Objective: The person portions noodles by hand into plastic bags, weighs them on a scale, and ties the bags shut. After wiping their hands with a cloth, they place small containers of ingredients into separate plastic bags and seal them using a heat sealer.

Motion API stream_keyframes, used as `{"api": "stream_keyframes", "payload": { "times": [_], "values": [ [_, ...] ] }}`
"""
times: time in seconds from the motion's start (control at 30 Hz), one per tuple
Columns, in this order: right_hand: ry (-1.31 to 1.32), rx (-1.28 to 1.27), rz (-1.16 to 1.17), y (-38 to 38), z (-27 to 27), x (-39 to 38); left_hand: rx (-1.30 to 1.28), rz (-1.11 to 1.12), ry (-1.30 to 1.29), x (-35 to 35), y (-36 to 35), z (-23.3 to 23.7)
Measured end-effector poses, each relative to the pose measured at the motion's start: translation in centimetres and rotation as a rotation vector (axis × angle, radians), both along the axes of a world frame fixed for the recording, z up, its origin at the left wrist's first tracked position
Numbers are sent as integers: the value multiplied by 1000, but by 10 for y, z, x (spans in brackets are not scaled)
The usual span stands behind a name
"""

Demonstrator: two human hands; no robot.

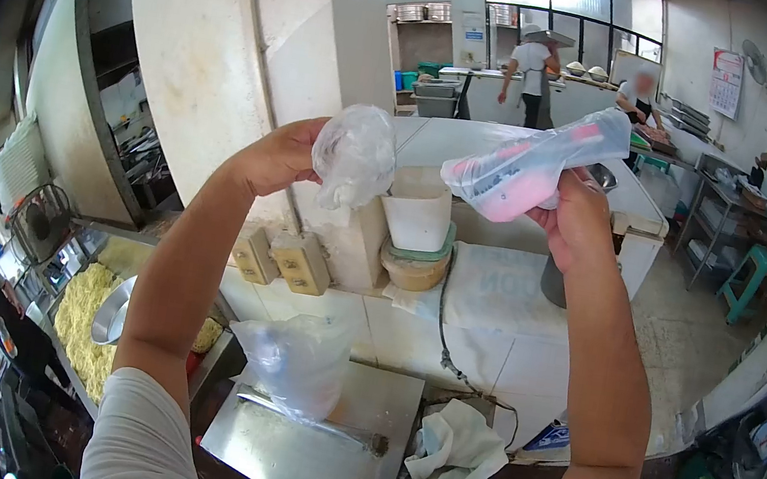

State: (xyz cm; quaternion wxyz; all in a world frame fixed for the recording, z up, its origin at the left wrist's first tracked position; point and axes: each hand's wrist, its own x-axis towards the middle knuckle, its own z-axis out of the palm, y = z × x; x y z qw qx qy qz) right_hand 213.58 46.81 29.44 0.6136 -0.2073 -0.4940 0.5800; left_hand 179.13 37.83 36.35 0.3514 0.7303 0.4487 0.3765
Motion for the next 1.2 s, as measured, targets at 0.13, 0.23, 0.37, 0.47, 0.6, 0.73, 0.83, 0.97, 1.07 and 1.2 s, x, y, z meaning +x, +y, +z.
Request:
{"api": "stream_keyframes", "payload": {
  "times": [0.13, 0.23, 0.37, 0.47, 0.6, 0.73, 0.83, 0.97, 1.07, 1.2],
  "values": [
    [1, 22, -24, 3, 2, -11, 60, 111, 1, -2, -21, -16],
    [-62, 71, 15, 13, 7, -20, 177, 183, 34, -15, -28, -27],
    [-39, 17, -102, 50, 11, -63, 319, 297, -104, -14, -55, -47],
    [-52, 64, -142, 80, 9, -99, 246, 421, -103, -6, -83, -65],
    [-216, 6, -187, 116, 1, -130, 276, 480, 199, -1, -103, -113],
    [-134, -33, -185, 128, -2, -142, 415, 379, 383, 27, -82, -125],
    [-47, -67, -149, 124, -1, -143, 575, 296, 483, 59, -28, -124],
    [44, -74, -95, 120, -1, -128, 503, 397, 507, 74, 73, -143],
    [33, -45, -82, 105, 1, -102, 585, 396, 539, 81, 84, -150],
    [8, -51, -37, 91, -4, -65, 672, 437, 540, 95, 50, -164]
  ]
}}
